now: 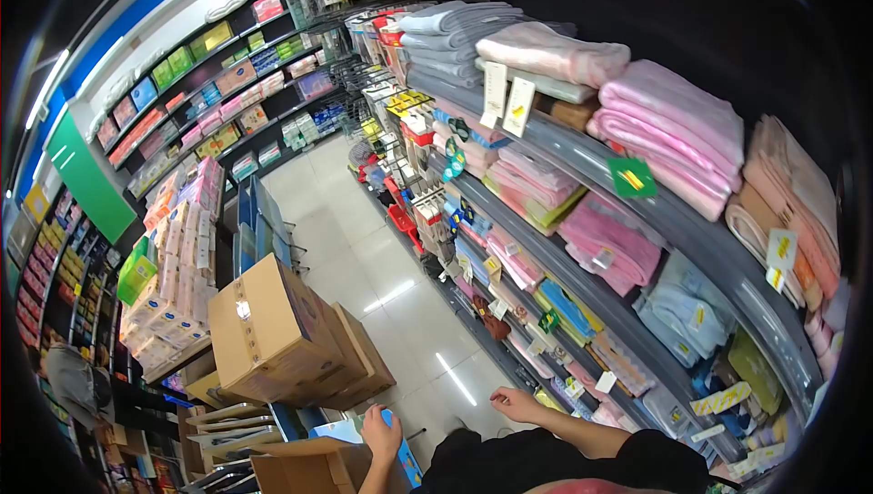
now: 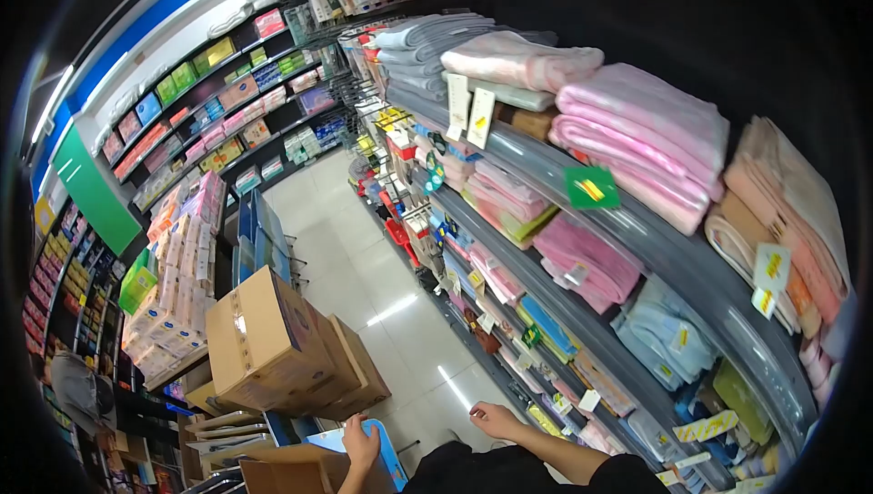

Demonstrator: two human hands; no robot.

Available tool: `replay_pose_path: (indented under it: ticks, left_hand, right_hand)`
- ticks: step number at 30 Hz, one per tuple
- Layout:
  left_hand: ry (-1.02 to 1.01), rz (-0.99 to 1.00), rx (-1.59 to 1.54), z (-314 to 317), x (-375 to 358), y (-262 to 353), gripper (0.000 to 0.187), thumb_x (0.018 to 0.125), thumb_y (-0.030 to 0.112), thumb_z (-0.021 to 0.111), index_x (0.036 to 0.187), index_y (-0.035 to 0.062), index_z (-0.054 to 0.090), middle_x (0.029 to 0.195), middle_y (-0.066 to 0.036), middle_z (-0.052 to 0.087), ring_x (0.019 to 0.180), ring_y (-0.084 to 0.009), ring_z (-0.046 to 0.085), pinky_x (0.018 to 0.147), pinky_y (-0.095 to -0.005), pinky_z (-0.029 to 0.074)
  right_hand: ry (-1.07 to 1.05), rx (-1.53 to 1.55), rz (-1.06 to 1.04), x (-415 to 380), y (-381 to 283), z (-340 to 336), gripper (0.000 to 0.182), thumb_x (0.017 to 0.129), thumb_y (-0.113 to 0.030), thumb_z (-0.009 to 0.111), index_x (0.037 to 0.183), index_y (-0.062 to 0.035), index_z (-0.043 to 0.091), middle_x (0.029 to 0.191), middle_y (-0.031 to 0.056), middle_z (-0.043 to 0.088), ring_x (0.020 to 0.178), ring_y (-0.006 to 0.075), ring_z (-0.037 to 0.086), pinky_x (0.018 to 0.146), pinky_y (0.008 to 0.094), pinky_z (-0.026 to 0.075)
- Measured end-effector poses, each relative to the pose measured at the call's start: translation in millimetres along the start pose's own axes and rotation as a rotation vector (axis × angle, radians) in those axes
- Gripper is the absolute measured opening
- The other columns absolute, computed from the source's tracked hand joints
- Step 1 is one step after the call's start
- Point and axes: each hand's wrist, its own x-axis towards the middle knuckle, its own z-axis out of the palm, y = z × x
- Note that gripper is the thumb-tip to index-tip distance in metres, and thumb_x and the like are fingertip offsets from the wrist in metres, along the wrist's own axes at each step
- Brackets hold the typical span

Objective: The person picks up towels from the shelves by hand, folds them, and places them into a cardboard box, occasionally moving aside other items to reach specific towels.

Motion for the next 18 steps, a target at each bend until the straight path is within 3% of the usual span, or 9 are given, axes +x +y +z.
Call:
replay_pose_path:
  ticks: [9,11,13,15,18]
  left_hand:
    - [0.134,0.175,-0.058,3,148,1,0.039,0.074,0.013,0.067,0.109,0.0017,0.057,0.122,-0.021,0.053,0.117,-0.0395,0.047,0.097,-0.0483,0.036]
    - [0.274,0.288,0.077,-2,197,-3,0.04,0.074,0.013,0.067,0.111,0.0005,0.056,0.125,-0.021,0.051,0.12,-0.0413,0.044,0.1,-0.0495,0.035]
    - [0.203,0.263,0.078,-8,245,-12,0.042,0.075,0.012,0.066,0.113,-0.0002,0.054,0.132,-0.022,0.046,0.127,-0.0426,0.037,0.103,-0.051,0.03]
    - [0.164,0.24,0.067,-31,288,-4,0.045,0.075,0.012,0.066,0.116,-0.0011,0.052,0.133,-0.024,0.044,0.128,-0.0432,0.036,0.104,-0.0512,0.029]
    - [0.15,0.316,0.075,-45,353,-5,0.048,0.075,0.012,0.066,0.118,-0.0025,0.05,0.134,-0.025,0.042,0.128,-0.0439,0.035,0.104,-0.0516,0.029]
  right_hand:
    - [-0.131,-0.151,-0.023,111,-35,11,0.032,0.089,-0.033,0.058,0.107,-0.0063,0.06,0.089,0.0134,0.069,0.083,0.0312,0.066,0.074,0.0399,0.051]
    - [-0.126,-0.206,-0.002,145,-45,18,0.032,0.09,-0.033,0.057,0.108,-0.0071,0.059,0.09,0.0136,0.068,0.085,0.0319,0.065,0.075,0.041,0.051]
    - [-0.096,-0.251,0.017,185,-59,24,0.032,0.09,-0.033,0.056,0.11,-0.0079,0.058,0.092,0.0138,0.068,0.086,0.0326,0.065,0.075,0.0421,0.05]
    - [-0.137,-0.363,-0.121,221,-72,33,0.032,0.091,-0.033,0.054,0.112,-0.0097,0.057,0.097,0.0143,0.066,0.091,0.0334,0.063,0.077,0.0439,0.049]
    - [-0.137,-0.303,-0.104,270,-107,38,0.03,0.092,-0.033,0.052,0.113,-0.0104,0.056,0.102,0.0142,0.065,0.093,0.0327,0.062,0.079,0.044,0.049]
